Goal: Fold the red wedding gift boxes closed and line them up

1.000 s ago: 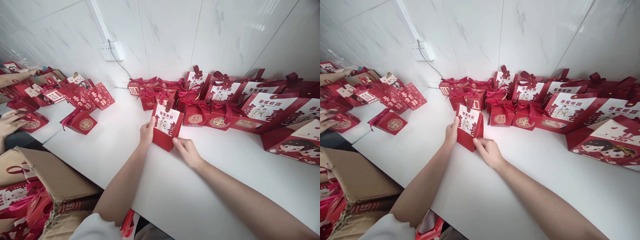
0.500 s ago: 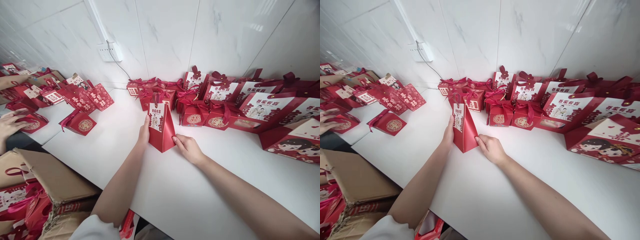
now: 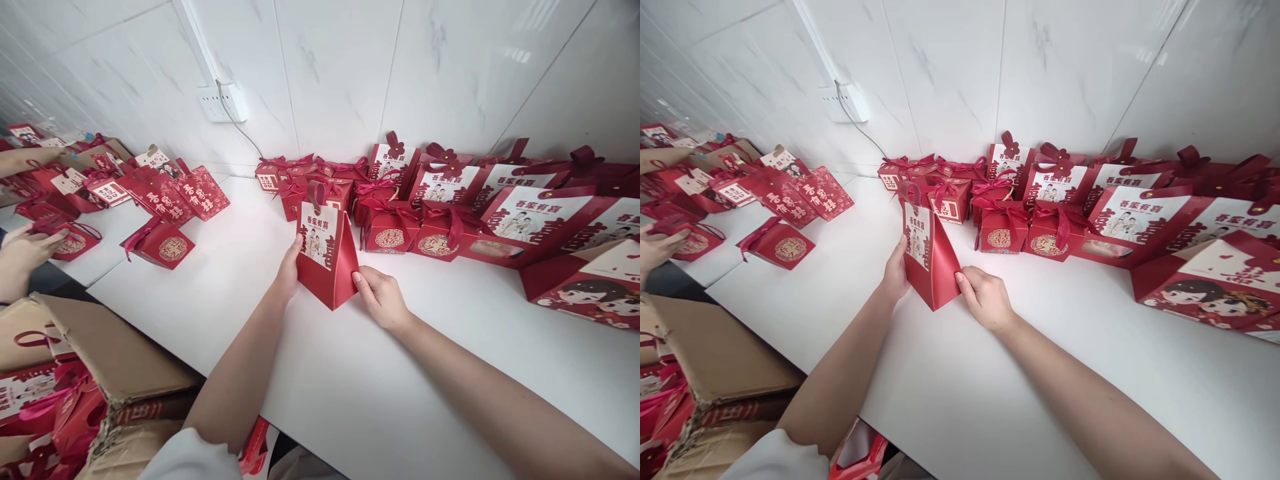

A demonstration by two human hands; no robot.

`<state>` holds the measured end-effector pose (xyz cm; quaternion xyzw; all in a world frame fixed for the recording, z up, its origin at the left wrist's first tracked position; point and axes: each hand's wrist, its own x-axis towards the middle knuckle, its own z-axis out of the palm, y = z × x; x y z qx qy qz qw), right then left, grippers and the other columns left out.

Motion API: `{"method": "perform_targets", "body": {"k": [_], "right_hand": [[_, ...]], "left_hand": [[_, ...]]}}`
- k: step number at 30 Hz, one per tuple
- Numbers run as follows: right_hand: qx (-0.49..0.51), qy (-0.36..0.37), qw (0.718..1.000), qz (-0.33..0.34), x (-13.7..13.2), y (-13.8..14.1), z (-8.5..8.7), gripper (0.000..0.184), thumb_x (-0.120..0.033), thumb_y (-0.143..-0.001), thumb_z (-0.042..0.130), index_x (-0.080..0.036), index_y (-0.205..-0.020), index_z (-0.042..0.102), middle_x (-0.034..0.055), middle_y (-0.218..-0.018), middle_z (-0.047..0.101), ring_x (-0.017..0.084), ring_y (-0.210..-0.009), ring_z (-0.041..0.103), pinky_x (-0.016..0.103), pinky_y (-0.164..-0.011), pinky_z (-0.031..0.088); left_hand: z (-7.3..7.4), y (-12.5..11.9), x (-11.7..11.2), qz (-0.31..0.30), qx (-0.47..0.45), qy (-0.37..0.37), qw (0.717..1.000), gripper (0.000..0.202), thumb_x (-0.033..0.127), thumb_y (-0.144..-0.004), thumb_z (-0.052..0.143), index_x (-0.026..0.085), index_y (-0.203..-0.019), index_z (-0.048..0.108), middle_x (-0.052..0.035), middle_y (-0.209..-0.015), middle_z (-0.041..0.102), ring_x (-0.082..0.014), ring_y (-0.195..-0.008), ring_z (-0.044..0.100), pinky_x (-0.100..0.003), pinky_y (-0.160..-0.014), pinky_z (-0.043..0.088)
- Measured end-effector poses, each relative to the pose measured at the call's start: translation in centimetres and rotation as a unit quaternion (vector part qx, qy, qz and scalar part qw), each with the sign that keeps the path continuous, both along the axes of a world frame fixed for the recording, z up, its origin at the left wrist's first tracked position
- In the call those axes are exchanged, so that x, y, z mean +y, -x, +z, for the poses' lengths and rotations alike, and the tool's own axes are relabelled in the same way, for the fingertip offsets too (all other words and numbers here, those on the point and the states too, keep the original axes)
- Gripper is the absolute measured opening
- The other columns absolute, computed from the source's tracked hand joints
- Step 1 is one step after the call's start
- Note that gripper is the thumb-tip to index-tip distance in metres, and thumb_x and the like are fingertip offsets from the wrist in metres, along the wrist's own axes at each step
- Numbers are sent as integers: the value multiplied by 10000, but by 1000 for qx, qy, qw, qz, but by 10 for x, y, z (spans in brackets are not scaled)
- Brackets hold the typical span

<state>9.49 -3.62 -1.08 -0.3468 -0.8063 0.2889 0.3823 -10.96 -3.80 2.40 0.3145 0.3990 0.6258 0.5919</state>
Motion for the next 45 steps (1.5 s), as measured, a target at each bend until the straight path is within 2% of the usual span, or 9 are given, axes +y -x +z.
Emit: {"method": "perform_targets", "body": {"k": [9, 13, 16, 19, 22, 27, 33, 39, 45], "right_hand": [[86, 121, 986, -71, 16, 5, -8, 282, -461, -985, 431, -238, -897, 580, 32, -912, 655, 205, -842, 601, 329, -770, 448], [173, 146, 970, -88, 13, 4, -7, 223, -465, -957, 494, -248, -1001, 521, 39, -1007, 652, 210, -915, 616, 339, -800, 476], [195, 98, 974, -68, 8, 1, -7, 270, -499, -987, 400, -249, -1014, 501, 52, -1004, 633, 219, -936, 606, 378, -860, 467], [199, 54, 978, -33, 5, 1, -8, 313, -529, -930, 515, -249, -1067, 482, 79, -1069, 619, 248, -1011, 606, 420, -920, 465], [212, 88, 973, -35, 4, 4, -8, 432, -479, -878, 637, -264, -1190, 429, 87, -1117, 647, 256, -1051, 626, 436, -943, 484], [203, 137, 969, -40, 5, 6, -3, 419, -482, -952, 524, -277, -1310, 449, 89, -1269, 652, 265, -1150, 616, 439, -978, 479], [195, 146, 968, -53, 11, 5, -4, 402, -531, -978, 432, -243, -1239, 532, 85, -1247, 663, 262, -1121, 621, 399, -941, 499], [202, 154, 966, -47, 11, 6, -6, 425, -540, -981, 417, -239, -1261, 525, 80, -1268, 647, 253, -1142, 603, 390, -968, 482], [188, 175, 965, -50, 12, 6, -6, 417, -560, -985, 394, -231, -1191, 547, 80, -1241, 660, 251, -1088, 617, 389, -933, 484]], "left_hand": [[6, 1, -4, -1, 51, -62, 997, 337, 454, -857, 644, 167, -1031, 682, -87, -1005, 748, -273, -918, 716, -382, -808, 561], [11, 0, -6, 40, 106, -106, 988, 237, 402, -841, 686, 176, -906, 653, -27, -817, 706, -169, -689, 675, -293, -652, 529], [13, 0, -7, 78, 121, -144, 979, 229, 373, -827, 713, 183, -804, 586, 9, -740, 665, -129, -638, 642, -256, -623, 509], [17, -1, -8, 120, 110, -161, 973, 259, 337, -791, 757, 230, -942, 575, 15, -828, 705, -149, -735, 683, -265, -684, 534], [20, -2, -10, 121, 136, -153, 971, 342, 357, -807, 743, 247, -1101, 608, -20, -924, 736, -185, -841, 708, -295, -755, 554], [19, -4, -10, 116, 182, -149, 965, 229, 411, -863, 675, 193, -927, 698, -52, -968, 747, -204, -880, 718, -306, -773, 566], [19, -9, -13, 112, 221, -176, 953, 534, 411, -914, 614, 337, -1422, 468, -35, -1036, 750, -225, -981, 716, -376, -870, 575], [16, -7, -11, 104, 310, -219, 919, 354, 402, -946, 554, 273, -1272, 606, -76, -1343, 617, -261, -1260, 579, -432, -1090, 462], [13, -13, -12, 68, 321, -186, 926, 632, 386, -895, 638, 361, -1468, 372, -57, -1490, 482, -269, -1320, 521, -425, -1067, 486]]}}
